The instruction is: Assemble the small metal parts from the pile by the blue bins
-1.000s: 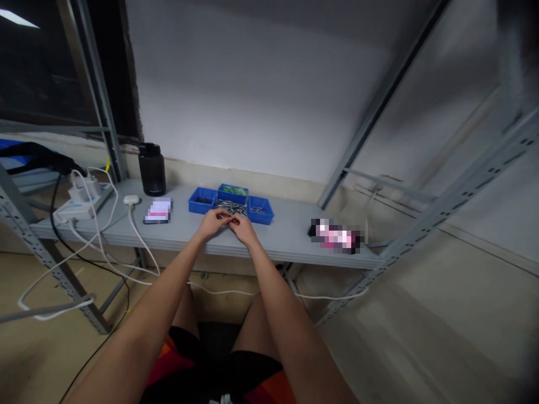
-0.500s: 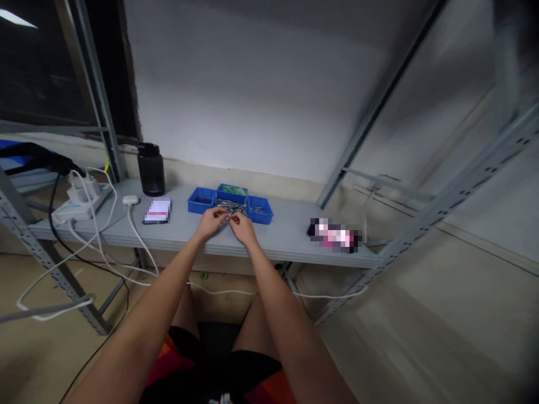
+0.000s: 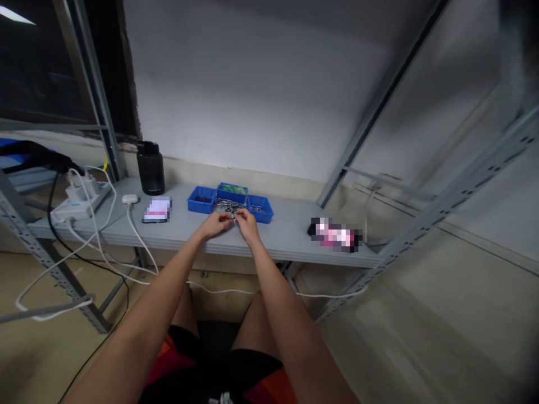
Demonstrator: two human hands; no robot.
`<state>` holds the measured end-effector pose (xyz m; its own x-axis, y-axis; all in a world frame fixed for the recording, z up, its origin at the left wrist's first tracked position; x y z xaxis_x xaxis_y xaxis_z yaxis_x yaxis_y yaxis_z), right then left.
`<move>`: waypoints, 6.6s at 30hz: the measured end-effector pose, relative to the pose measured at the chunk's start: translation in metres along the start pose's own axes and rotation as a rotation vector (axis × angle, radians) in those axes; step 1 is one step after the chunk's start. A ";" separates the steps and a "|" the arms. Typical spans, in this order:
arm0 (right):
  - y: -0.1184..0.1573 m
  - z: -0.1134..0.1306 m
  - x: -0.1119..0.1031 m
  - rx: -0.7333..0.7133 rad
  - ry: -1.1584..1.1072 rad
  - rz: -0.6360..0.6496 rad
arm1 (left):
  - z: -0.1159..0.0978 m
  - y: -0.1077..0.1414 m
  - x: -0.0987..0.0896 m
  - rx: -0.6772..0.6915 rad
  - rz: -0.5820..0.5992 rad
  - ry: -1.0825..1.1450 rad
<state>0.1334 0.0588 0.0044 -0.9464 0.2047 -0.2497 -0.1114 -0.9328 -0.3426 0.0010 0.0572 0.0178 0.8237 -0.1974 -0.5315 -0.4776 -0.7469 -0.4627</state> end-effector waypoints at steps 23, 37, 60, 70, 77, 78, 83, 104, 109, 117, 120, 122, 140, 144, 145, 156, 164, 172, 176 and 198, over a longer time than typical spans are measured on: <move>0.014 0.011 0.024 0.045 0.974 0.132 | -0.012 -0.015 -0.048 -0.089 -0.414 -0.619; 0.019 0.013 0.018 0.037 0.997 0.045 | 0.025 -0.007 -0.012 -0.139 -0.226 -0.310; 0.009 0.006 0.011 0.075 0.890 0.015 | 0.020 -0.002 -0.016 -0.170 -0.263 -0.242; 0.010 0.004 0.007 0.093 0.868 -0.037 | 0.018 -0.002 -0.015 -0.171 -0.239 -0.269; 0.009 0.002 0.007 0.077 0.811 -0.037 | 0.025 -0.005 -0.012 -0.145 -0.235 -0.256; 0.009 0.001 0.008 0.052 0.776 -0.028 | 0.026 -0.006 -0.011 -0.138 -0.226 -0.256; 0.003 -0.004 0.010 -0.040 0.520 0.028 | 0.028 -0.007 -0.004 -0.107 -0.137 -0.270; -0.004 -0.012 0.003 0.025 0.300 -0.040 | 0.021 -0.005 -0.011 -0.110 -0.156 -0.223; -0.004 -0.013 0.003 0.014 0.309 -0.041 | 0.024 -0.006 -0.013 -0.101 -0.180 -0.200; -0.004 -0.013 -0.001 0.070 0.321 -0.077 | 0.025 -0.006 -0.014 -0.108 -0.216 -0.176; -0.003 -0.011 -0.002 0.078 0.289 -0.077 | 0.024 -0.006 -0.015 -0.107 -0.209 -0.162; -0.001 -0.008 0.000 0.053 0.289 -0.041 | 0.023 -0.006 -0.014 -0.100 -0.207 -0.150; 0.003 -0.005 0.007 -0.019 0.387 0.022 | 0.021 -0.006 -0.014 -0.090 -0.208 -0.125; 0.002 -0.004 0.006 -0.019 0.362 0.013 | 0.023 -0.006 -0.013 -0.089 -0.210 -0.139; 0.002 -0.003 0.005 -0.015 0.347 0.006 | 0.024 -0.006 -0.013 -0.090 -0.209 -0.141; 0.000 -0.003 0.001 -0.008 0.289 -0.042 | 0.025 -0.005 -0.009 -0.112 -0.187 -0.127; 0.004 -0.002 0.014 -0.069 0.458 0.111 | 0.014 -0.004 -0.013 -0.042 -0.224 -0.065; 0.005 -0.002 0.017 -0.088 0.498 0.159 | 0.010 -0.004 -0.012 -0.035 -0.185 -0.073; 0.005 -0.002 0.016 -0.078 0.486 0.151 | 0.012 -0.004 -0.012 -0.039 -0.196 -0.077; -0.001 -0.001 -0.001 -0.056 0.141 -0.072 | 0.020 -0.006 -0.006 -0.021 -0.128 -0.110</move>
<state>0.1352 0.0595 0.0038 -0.8843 0.3134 -0.3461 -0.1561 -0.8971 -0.4134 -0.0070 0.0757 0.0095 0.8382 -0.0302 -0.5445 -0.3638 -0.7749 -0.5169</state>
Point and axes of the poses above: each hand's wrist, its own y-axis away from the middle knuckle, its own x-axis out of the palm, z = x × y, the point moved 6 cm from there along -y, towards the middle knuckle, and after that the axes turned 6 degrees about x, right-handed, at the moved point
